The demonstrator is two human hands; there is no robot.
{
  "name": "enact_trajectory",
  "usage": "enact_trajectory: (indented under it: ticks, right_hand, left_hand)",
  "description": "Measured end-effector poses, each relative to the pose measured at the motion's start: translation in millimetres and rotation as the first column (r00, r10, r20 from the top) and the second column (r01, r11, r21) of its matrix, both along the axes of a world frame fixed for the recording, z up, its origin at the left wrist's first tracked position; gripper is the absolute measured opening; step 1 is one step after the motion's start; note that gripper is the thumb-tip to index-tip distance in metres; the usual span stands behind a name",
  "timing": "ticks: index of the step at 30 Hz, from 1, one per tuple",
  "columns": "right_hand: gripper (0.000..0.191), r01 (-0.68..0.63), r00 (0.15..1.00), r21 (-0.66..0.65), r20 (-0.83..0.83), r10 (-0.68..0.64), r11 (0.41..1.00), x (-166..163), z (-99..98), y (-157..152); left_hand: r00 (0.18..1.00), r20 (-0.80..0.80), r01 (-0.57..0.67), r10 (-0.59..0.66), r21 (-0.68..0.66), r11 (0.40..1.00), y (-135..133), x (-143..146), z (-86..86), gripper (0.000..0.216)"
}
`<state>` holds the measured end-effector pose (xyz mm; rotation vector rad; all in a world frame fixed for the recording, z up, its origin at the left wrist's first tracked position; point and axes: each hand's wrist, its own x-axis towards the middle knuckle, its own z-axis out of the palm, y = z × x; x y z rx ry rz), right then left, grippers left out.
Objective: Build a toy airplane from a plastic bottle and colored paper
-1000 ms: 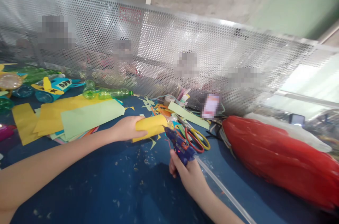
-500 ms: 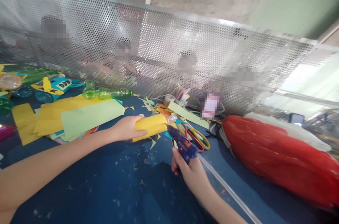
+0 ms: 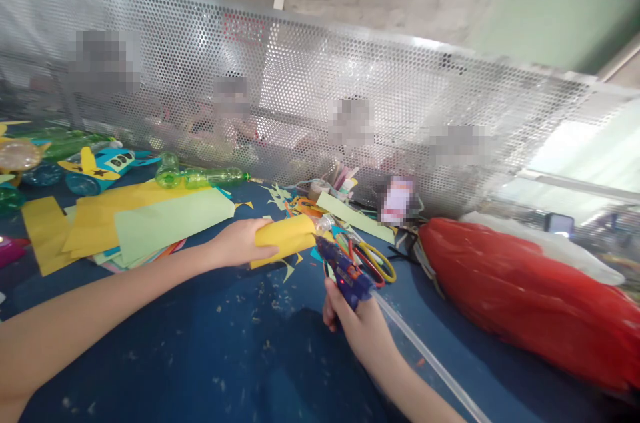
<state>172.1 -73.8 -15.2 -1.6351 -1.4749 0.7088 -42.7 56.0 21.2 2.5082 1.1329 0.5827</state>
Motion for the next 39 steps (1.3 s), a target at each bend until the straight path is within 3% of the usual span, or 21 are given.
enact_trajectory:
  ticks: [10, 18, 25, 28, 32, 36, 39]
  right_hand:
    - [0.057, -0.073, 0.997, -0.039, -0.015, 0.073, 0.997, -10, -4.1, -4]
    - [0.056, -0.015, 0.997, -0.042, -0.081, 0.011, 0.999, 0, 0.9, 0]
    - [0.055, -0.105, 0.986, -0.062, -0.134, 0.096, 0.993, -6, -2.1, -2]
    - [0.053, -0.088, 0.967, -0.036, -0.243, 0.077, 0.995, -5, 6.0, -1]
    - [0.048, -0.125, 0.860, -0.026, -0.501, 0.095, 0.992, 4, 27.2, -3]
    - [0.046, 0.072, 0.781, 0.023, -0.624, -0.042, 0.997, 33, 43.2, -10]
    - [0.053, 0.196, 0.774, -0.058, -0.604, -0.191, 0.979, 66, 40.3, -18]
  left_hand:
    - [1.000, 0.001, -0.008, 0.008, 0.011, 1.000, -1, 0, -1.1, 0.061]
    - [1.000, 0.011, -0.020, 0.020, -0.007, 1.000, 0, 1, -1.0, 0.066]
    - [1.000, -0.001, -0.009, 0.009, -0.012, 1.000, -2, 1, 0.8, 0.067]
    - [1.000, -0.009, -0.022, 0.022, -0.031, 0.999, -2, 1, 0.4, 0.070]
    - [1.000, -0.002, -0.006, 0.006, -0.063, 0.998, 0, 0, 0.5, 0.066]
    - [1.000, -0.002, 0.011, -0.012, -0.096, 0.995, -1, -2, 3.3, 0.059]
    - [1.000, -0.013, -0.020, 0.019, -0.098, 0.995, -1, -2, 4.7, 0.059]
